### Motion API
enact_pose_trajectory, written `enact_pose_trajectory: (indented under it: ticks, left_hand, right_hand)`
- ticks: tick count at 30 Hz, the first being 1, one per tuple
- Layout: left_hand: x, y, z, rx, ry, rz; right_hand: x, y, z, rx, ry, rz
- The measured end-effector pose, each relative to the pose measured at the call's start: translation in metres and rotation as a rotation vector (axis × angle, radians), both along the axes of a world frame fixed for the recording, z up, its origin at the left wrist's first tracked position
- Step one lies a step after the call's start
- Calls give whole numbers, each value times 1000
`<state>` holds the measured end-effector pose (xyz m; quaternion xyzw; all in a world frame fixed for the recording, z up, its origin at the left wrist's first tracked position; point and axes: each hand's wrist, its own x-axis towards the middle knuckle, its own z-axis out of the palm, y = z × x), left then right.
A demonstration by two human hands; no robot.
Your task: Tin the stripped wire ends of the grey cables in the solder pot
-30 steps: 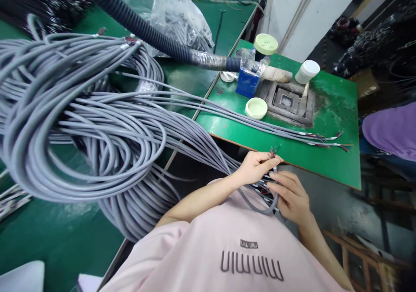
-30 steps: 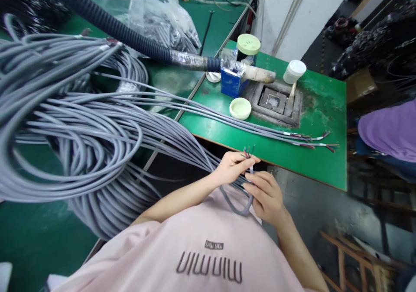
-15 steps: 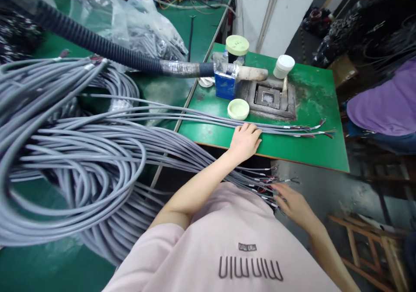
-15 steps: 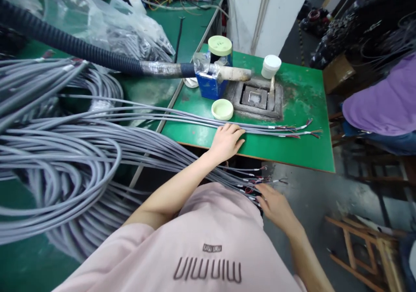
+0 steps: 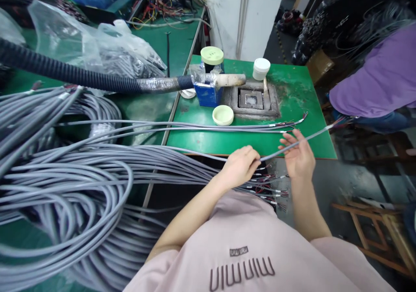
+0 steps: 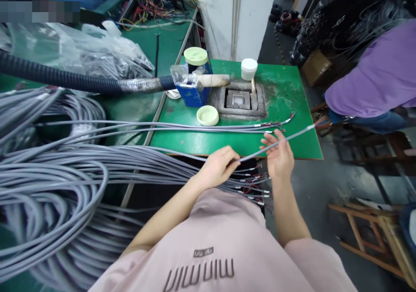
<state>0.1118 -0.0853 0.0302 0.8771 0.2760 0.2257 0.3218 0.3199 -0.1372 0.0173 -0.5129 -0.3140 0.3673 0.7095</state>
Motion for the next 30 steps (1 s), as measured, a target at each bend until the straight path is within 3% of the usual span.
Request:
enact_pose_trajectory:
  ticks: [2,4,8,13,16,21,24,30]
  left_hand:
    - [-9,-10,-4,-168,-40,-110]
    - [-15,-13,-8,-366,-123,-111]
    - [-21,-8,-8,-755,-484,85]
    - [-23,3,1,-953,-815,243]
    - [-15,0,-1,-1051,-833,270]
    - [0,-8,-6,-1195,-851,179]
    - [-1,-7,-7,-1190,-882,152]
    - [-13,4,-12,-1108,-1007,292]
  right_hand:
    - [6,-7,13,6,-113,43]
    - [-1,-19,21,-97,-265,259]
    - [-34,-41,22,-299,-573,675]
    - [-54,-45,19,-298,-684,888]
    - [-56,-40,19,-309,-672,877]
    - [-60,-32,16,-349,-586,667]
    - [-61,-33,10,-344,-444,692]
    - [-59,-34,0,-328,-215,722]
